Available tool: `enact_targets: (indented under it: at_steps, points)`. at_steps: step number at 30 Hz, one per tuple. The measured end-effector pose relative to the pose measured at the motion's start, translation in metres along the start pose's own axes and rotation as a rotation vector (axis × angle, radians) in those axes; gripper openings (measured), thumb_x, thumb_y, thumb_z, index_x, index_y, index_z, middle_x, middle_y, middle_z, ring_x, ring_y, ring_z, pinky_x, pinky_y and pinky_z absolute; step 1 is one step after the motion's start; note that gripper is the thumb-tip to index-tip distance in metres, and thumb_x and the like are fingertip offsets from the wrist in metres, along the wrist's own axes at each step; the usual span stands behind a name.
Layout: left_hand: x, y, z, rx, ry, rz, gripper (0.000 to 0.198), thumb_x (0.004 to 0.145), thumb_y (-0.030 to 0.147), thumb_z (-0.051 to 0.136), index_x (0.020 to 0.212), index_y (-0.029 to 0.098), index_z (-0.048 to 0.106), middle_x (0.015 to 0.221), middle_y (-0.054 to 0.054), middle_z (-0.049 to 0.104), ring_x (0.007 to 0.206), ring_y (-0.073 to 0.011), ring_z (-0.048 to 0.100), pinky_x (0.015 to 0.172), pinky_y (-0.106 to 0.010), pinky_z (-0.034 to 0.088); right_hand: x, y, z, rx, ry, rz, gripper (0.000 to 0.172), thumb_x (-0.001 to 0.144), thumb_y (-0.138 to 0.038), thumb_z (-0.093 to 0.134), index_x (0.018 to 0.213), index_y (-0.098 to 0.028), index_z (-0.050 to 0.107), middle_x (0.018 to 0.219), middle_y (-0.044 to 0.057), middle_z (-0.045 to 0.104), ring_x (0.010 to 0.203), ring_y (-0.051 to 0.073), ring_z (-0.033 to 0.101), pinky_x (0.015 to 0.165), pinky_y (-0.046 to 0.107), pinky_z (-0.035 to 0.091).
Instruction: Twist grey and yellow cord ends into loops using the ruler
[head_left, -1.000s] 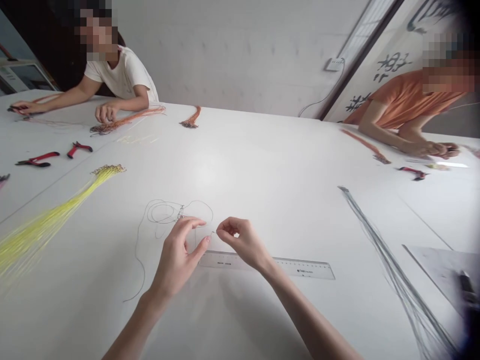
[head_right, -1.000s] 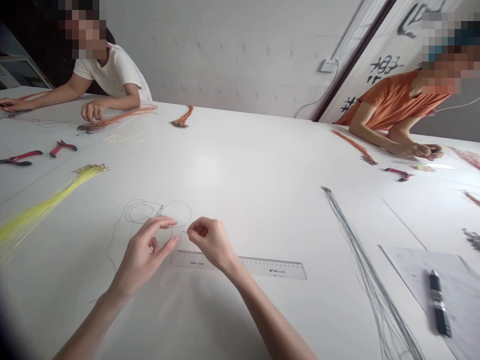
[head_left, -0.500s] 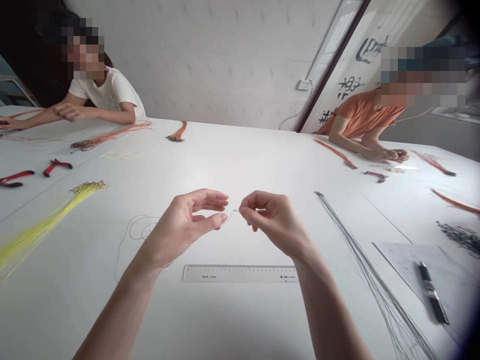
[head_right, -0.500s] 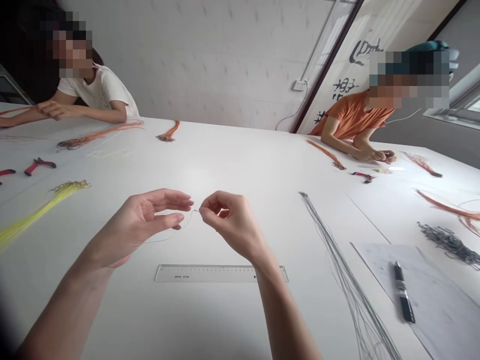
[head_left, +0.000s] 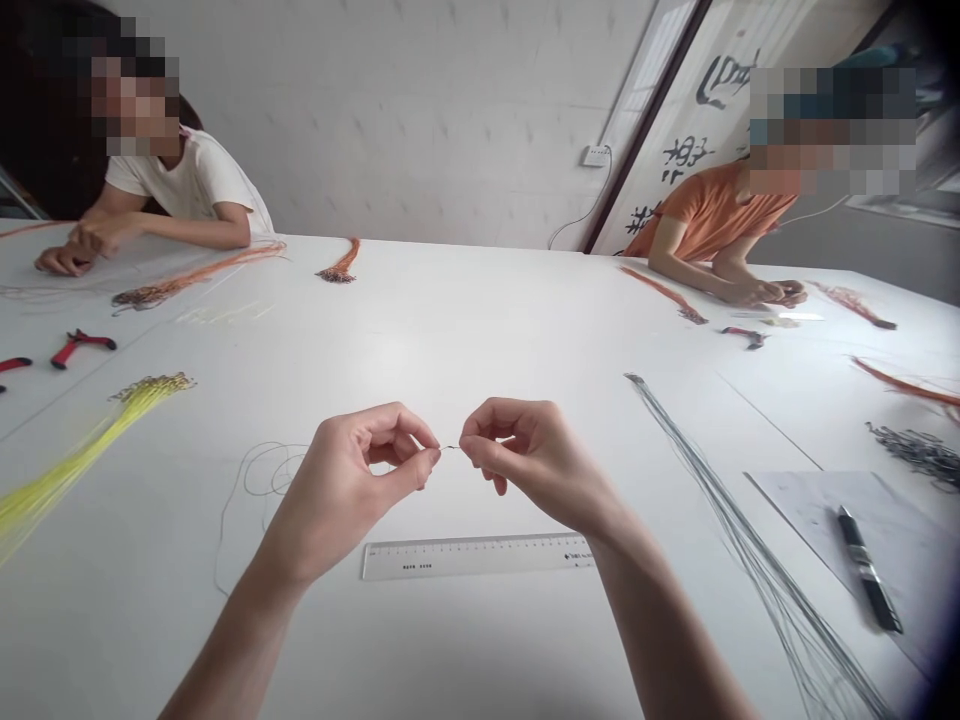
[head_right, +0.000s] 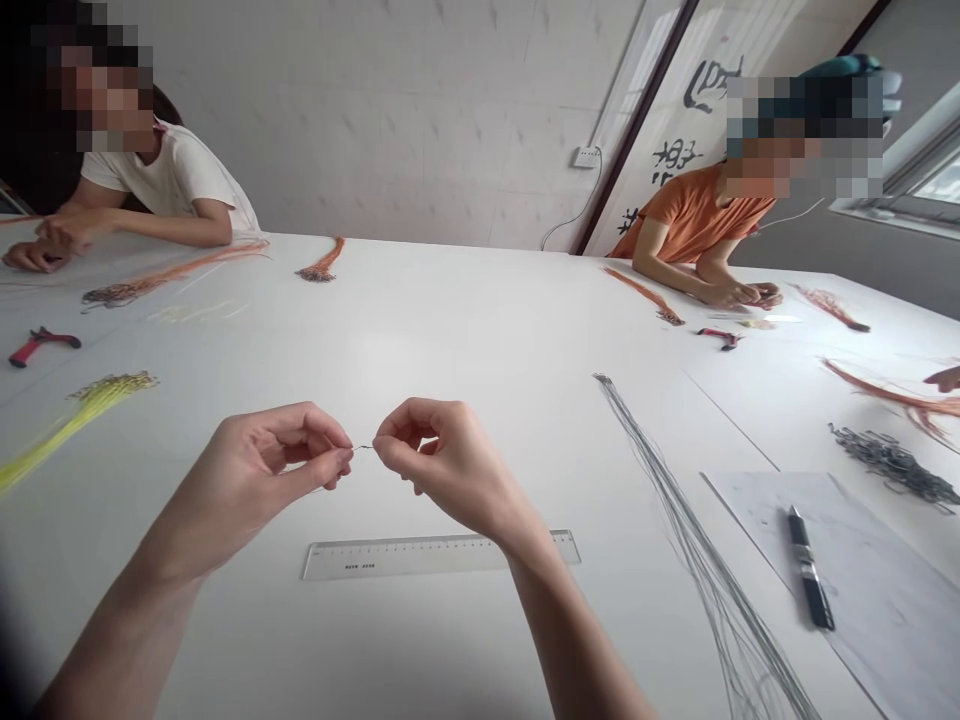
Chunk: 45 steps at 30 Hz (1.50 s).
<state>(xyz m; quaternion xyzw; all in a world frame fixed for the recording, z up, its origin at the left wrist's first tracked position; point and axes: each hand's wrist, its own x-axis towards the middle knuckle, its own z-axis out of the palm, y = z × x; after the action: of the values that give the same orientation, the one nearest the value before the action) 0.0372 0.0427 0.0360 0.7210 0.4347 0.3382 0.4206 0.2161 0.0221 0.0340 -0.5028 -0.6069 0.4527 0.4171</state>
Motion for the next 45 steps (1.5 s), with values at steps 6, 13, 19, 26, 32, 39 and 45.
enact_targets:
  at_steps: [6,13,19,26,32,39,45]
  points:
    - [-0.009,0.007,0.001,0.201,0.107,0.182,0.006,0.077,0.025,0.059,0.073,0.022,0.062,0.057,0.005,0.05,0.054,-0.0085,0.048,0.048,-0.018,0.039,-0.003,-0.004,-0.002,0.198,-0.099,0.071,0.012,0.076,-0.02,0.055,0.067,-0.013,0.059,0.059,-0.002,0.051,0.048,0.006,0.046,0.042,0.017,0.04]
    - [-0.014,0.014,0.004,0.332,0.164,0.374,0.009,0.077,0.018,0.057,0.071,0.024,0.06,0.055,0.006,0.041,0.049,-0.0071,0.041,0.046,-0.021,0.032,-0.009,-0.006,-0.005,0.369,-0.167,0.113,0.014,0.076,-0.021,0.056,0.065,-0.014,0.058,0.053,-0.004,0.049,0.041,0.005,0.044,0.038,0.017,0.036]
    - [-0.022,0.018,0.006,0.351,0.207,0.443,0.011,0.077,0.016,0.058,0.074,0.026,0.059,0.054,0.007,0.038,0.049,-0.0073,0.036,0.047,-0.021,0.031,-0.01,-0.012,0.0,0.617,-0.25,0.184,0.013,0.07,-0.016,0.053,0.057,-0.014,0.055,0.047,-0.005,0.045,0.037,0.003,0.037,0.032,0.013,0.033]
    - [-0.026,0.024,0.005,0.372,0.214,0.475,0.011,0.078,0.016,0.057,0.075,0.027,0.057,0.053,0.007,0.035,0.046,-0.0075,0.033,0.043,-0.02,0.031,-0.01,-0.012,0.003,0.805,-0.34,0.263,0.018,0.067,-0.015,0.053,0.049,-0.014,0.048,0.043,-0.006,0.043,0.03,0.001,0.034,0.029,0.012,0.027]
    - [-0.03,0.028,0.005,0.421,0.223,0.544,0.012,0.078,0.014,0.057,0.075,0.026,0.056,0.053,0.006,0.034,0.045,-0.0067,0.032,0.041,-0.019,0.03,-0.011,-0.012,0.004,0.871,-0.374,0.29,0.02,0.065,-0.013,0.053,0.047,-0.014,0.044,0.041,-0.007,0.042,0.028,0.0,0.03,0.027,0.01,0.024]
    - [-0.028,0.029,0.007,0.432,0.28,0.61,0.016,0.077,0.008,0.059,0.077,0.023,0.058,0.054,0.007,0.028,0.046,-0.0051,0.03,0.041,-0.017,0.028,-0.01,-0.012,0.005,0.891,-0.381,0.285,0.021,0.062,-0.013,0.055,0.045,-0.014,0.044,0.037,-0.007,0.041,0.027,0.0,0.029,0.026,0.01,0.024]
    - [-0.03,0.027,0.008,0.425,0.303,0.592,0.014,0.077,0.009,0.06,0.078,0.023,0.058,0.056,0.007,0.029,0.047,-0.0049,0.028,0.042,-0.018,0.027,-0.01,-0.012,0.006,0.877,-0.361,0.27,0.022,0.064,-0.014,0.057,0.046,-0.014,0.045,0.037,-0.007,0.042,0.027,0.0,0.03,0.026,0.01,0.025]
